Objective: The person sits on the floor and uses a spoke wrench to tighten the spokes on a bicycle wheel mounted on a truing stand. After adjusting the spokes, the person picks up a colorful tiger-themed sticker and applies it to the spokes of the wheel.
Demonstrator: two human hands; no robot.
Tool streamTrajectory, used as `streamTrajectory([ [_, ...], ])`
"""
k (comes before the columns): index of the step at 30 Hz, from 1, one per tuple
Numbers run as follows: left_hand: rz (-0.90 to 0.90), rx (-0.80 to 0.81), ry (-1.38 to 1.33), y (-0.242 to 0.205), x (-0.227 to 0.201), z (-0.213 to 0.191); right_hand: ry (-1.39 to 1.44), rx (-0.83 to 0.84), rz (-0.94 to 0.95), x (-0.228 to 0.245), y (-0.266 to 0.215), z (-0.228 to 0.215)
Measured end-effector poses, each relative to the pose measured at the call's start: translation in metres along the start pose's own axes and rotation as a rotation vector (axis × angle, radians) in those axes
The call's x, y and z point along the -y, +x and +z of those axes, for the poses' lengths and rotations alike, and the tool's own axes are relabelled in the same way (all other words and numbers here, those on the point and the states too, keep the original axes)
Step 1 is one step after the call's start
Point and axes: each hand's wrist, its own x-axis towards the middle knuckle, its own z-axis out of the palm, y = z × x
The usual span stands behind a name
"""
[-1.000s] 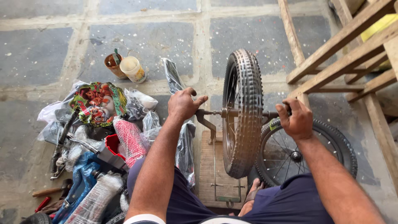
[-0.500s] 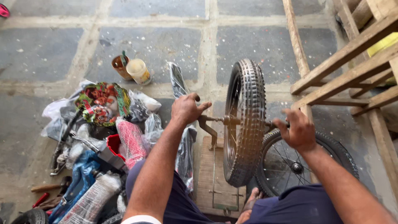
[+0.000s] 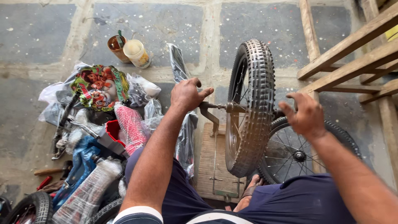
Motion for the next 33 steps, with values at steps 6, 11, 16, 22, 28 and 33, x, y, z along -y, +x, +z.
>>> streamTrajectory([
  [6, 0.048, -0.049, -0.024, -0.002, 0.003, 0.003, 0.181, 0.482, 0.519, -0.009, 0.046, -0.008],
  [11, 0.077, -0.064, 0.018, 0.002, 0.003, 0.004, -0.196, -0.137, -0.212, 0.0, -0.017, -0.001],
  [16, 0.023, -0.014, 0.029, 0.0, 0.0, 0.002, 0.112, 0.426, 0.458, -0.009, 0.043, -0.012],
  [22, 0.045, -0.058, 0.01, 0.0, 0.0, 0.0, -0.159, 0.039, -0.024, -0.006, -0.006, 0.003],
  [28, 0.044, -0.024, 0.027, 0.001, -0.001, -0.002, 0.172, 0.305, 0.447, -0.002, 0.037, -0.014],
  [33, 0.04, -0.032, 0.025, 0.001, 0.0, 0.002, -0.024, 0.189, 0.07, -0.011, 0.027, -0.003],
])
